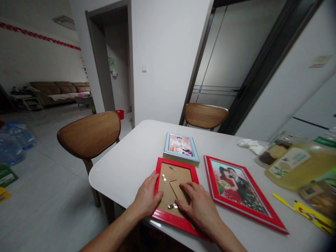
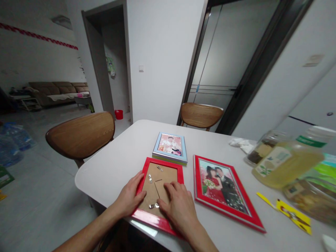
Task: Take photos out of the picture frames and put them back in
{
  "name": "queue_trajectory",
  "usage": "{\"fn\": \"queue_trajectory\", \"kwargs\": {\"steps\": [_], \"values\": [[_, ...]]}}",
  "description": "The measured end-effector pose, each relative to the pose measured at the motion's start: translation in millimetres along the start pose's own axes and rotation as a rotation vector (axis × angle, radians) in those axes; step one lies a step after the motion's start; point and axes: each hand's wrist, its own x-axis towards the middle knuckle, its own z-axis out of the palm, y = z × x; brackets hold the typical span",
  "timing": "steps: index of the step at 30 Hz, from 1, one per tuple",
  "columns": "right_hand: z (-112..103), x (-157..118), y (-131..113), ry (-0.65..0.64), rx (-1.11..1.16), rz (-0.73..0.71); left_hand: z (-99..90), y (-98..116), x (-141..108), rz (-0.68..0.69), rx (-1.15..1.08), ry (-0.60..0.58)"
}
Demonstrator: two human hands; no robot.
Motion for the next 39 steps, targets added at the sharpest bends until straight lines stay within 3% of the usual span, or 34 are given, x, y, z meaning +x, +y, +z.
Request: {"fn": "queue_trajectory", "kwargs": {"steps": [6, 11, 14, 18, 21, 27, 32, 36, 39], "values": [[2.3, 3.5, -5.9, 0.007, 0.091, 0.022, 0.7, -1.6, 1.1, -0.034, -0.02, -0.009], [-10.6, 7.4, -7.4, 0.026, 0.099, 0.032, -2.0, 6.5, 3.0, -0.066, -0.106, -0.005], [-24.4, 9.8, -16.3, 0.072, 0.089, 0.007, -4.5, 18.0, 6.6, -0.071, -0.296, 0.048], [-40.3, 12.0, -25.3, 0.113, 0.162, -0.054, -12.0, 25.7, 13.0, -0.212, -0.67, 0.106], [-41.7, 10.8, -11.8, 0.123, 0.179, -0.015, -26.4, 11.7, 14.5, -0.297, -0.74, 0.114], [-15.7, -1.1, 34.6, 0.01, -0.036, 0.226, -68.0, -48.5, 1.9, -0.443, -0.677, 0.199], [-7.1, -0.4, 35.6, -0.01, -0.054, 0.283, -84.6, -76.3, -7.7, -0.485, -0.492, 0.207], [-17.7, 1.8, 32.0, 0.026, 0.218, 0.439, -89.6, -83.4, -8.0, -0.45, -0.276, 0.282], [-27.9, -3.5, 25.8, 0.03, 0.815, 0.602, -86.4, -70.9, -7.0, -0.394, -0.151, 0.356]]}}
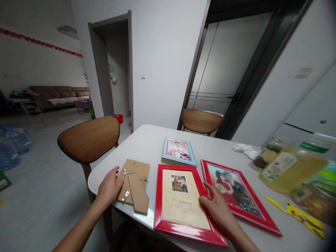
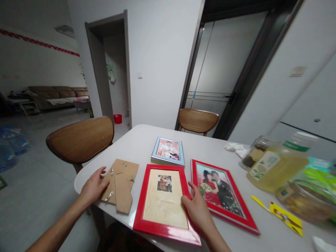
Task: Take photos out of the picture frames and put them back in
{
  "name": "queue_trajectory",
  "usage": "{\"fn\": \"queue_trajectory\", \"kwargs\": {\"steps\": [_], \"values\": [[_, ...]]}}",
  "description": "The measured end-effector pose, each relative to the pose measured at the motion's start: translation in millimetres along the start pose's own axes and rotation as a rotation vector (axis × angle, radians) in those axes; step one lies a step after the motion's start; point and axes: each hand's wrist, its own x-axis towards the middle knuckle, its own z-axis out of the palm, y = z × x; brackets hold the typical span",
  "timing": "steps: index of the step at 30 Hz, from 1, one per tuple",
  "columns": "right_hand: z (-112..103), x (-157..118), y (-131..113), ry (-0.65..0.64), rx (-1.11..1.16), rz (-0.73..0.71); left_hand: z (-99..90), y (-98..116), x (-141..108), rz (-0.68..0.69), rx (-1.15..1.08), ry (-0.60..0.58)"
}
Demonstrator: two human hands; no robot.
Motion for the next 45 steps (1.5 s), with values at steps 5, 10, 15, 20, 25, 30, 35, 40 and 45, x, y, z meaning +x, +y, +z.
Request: {"fn": "queue_trajectory", "kwargs": {"steps": [5, 10, 15, 20, 25, 30, 35, 40, 45], "values": [[3.3, -22.4, -18.0, -0.153, 0.618, 0.159, 39.8, 62.3, -50.5, 0.337, 0.033, -0.167], [10.8, -29.8, -31.5, -0.175, 0.62, 0.04, 87.9, 122.9, -101.2, 0.66, -0.024, -0.43], [7.1, -22.2, -26.6, -0.137, 0.393, -0.035, 86.8, 132.9, -91.5, 0.831, -0.003, -0.359], [-4.6, -6.6, -8.5, 0.061, -0.047, -0.12, 52.1, 107.6, -60.8, 0.546, -0.015, -0.017], [-12.3, 9.2, 12.6, 0.173, -0.621, -0.258, 29.6, 63.2, -50.2, 0.25, 0.024, 0.006], [-9.2, 12.4, 18.4, 0.151, -0.845, -0.326, 26.9, 31.1, -58.1, 0.182, 0.184, -0.075], [-4.1, 13.9, 22.0, 0.169, -0.947, -0.399, 24.5, 22.8, -58.7, 0.282, 0.363, -0.104], [-4.6, 11.0, 22.1, 0.143, -0.989, -0.381, 25.0, 29.4, -62.7, 0.387, 0.442, -0.094], [3.2, 4.2, 15.5, 0.222, -0.993, -0.462, 38.0, 47.4, -71.1, 0.576, 0.401, -0.367]]}}
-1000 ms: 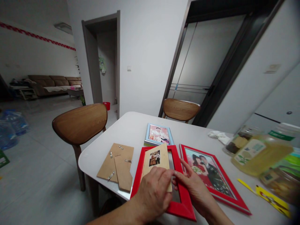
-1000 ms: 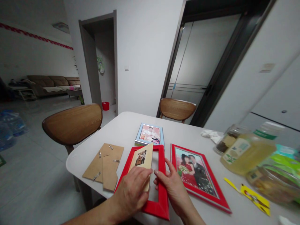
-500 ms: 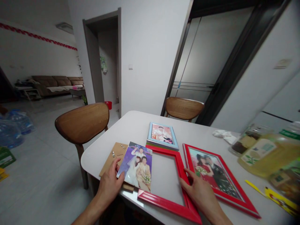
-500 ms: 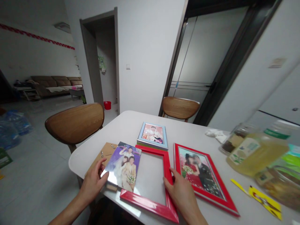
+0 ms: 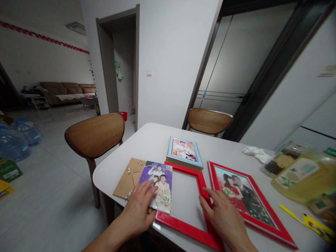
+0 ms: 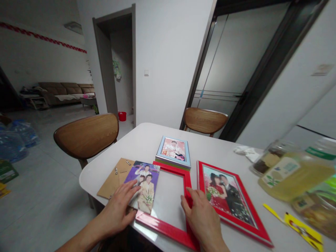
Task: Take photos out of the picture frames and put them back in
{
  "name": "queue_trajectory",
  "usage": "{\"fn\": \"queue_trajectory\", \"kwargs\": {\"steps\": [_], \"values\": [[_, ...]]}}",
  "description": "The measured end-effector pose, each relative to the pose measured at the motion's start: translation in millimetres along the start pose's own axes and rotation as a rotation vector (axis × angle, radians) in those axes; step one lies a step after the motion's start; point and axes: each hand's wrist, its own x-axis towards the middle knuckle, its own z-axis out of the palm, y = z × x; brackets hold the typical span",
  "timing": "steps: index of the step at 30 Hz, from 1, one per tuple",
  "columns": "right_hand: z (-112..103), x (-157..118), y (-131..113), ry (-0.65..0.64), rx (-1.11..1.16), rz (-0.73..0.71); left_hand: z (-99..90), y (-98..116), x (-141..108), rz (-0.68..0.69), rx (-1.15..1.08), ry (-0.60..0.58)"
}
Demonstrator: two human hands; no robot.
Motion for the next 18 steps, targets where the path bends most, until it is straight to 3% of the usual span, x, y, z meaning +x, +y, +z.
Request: {"fn": "queue_trajectory", "kwargs": {"steps": [3, 7, 14, 18], "values": [[3.7, -1.9, -7.7, 0.008, 0.046, -0.093, 3.8, 7.1, 6.5, 0.006, 0.015, -0.109], [9.6, -4.5, -12.3, -0.011, 0.045, -0.163, 7.1, 7.8, 10.5, -0.011, 0.075, -0.141], [11.4, -4.7, -11.5, -0.002, 0.166, -0.17, 18.0, 7.2, 9.5, 0.033, 0.144, -0.074], [2.0, -5.4, -15.5, 0.031, 0.388, -0.157, 9.2, 0.2, 15.2, 0.073, 0.038, 0.072]]}}
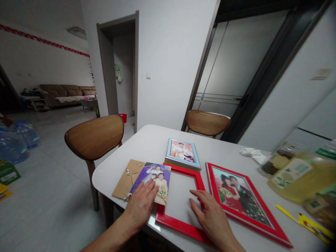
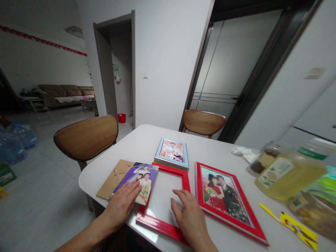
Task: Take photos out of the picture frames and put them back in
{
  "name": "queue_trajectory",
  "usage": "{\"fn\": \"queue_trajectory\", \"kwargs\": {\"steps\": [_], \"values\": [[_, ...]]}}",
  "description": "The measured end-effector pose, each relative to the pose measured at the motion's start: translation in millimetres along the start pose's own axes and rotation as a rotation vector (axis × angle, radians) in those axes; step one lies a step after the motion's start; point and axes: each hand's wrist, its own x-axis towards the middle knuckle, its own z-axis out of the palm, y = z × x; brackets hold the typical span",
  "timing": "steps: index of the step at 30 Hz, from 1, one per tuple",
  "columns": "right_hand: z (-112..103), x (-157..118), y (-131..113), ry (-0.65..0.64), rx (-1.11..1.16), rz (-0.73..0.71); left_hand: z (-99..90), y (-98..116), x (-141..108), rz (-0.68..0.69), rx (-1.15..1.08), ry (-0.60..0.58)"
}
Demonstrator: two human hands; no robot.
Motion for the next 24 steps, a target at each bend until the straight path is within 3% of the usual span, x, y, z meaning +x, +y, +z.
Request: {"fn": "queue_trajectory", "kwargs": {"steps": [2, 4, 7, 10, 12, 14, 16, 17, 21, 24], "values": [[-5.7, 0.9, -8.0, 0.021, 0.134, 0.026, -13.2, -3.8, 6.5, -0.03, -0.129, 0.138], [-9.9, 2.5, -18.1, 0.006, 0.29, 0.076, -28.0, -3.7, 14.8, -0.15, -0.322, 0.297], [-7.8, 5.4, -34.0, -0.117, 0.611, 0.231, -39.5, 9.5, 27.5, -0.384, -0.806, 0.461], [3.8, 8.1, -45.2, -0.213, 1.003, 0.457, -28.7, 37.1, 35.0, -0.515, -1.373, 0.523], [10.8, 10.0, -46.9, -0.141, 1.222, 0.547, -13.2, 56.3, 35.9, -0.557, -1.621, 0.503], [12.2, 12.5, -42.2, 0.013, 1.317, 0.561, 2.4, 68.6, 34.5, -0.559, -1.746, 0.429], [6.6, 15.5, -31.1, 0.123, 1.287, 0.577, 13.6, 70.0, 32.1, -0.533, -1.749, 0.349], [1.7, 17.2, -23.9, 0.116, 1.254, 0.597, 16.9, 66.9, 30.7, -0.525, -1.699, 0.322], [-17.1, 23.5, 4.2, -0.106, 1.141, 0.649, 18.5, 44.8, 22.5, -0.492, -1.183, 0.242], [-18.0, 28.2, 12.4, -0.19, 1.034, 0.637, 16.1, 36.8, 13.1, -0.378, -0.752, 0.066]]}}
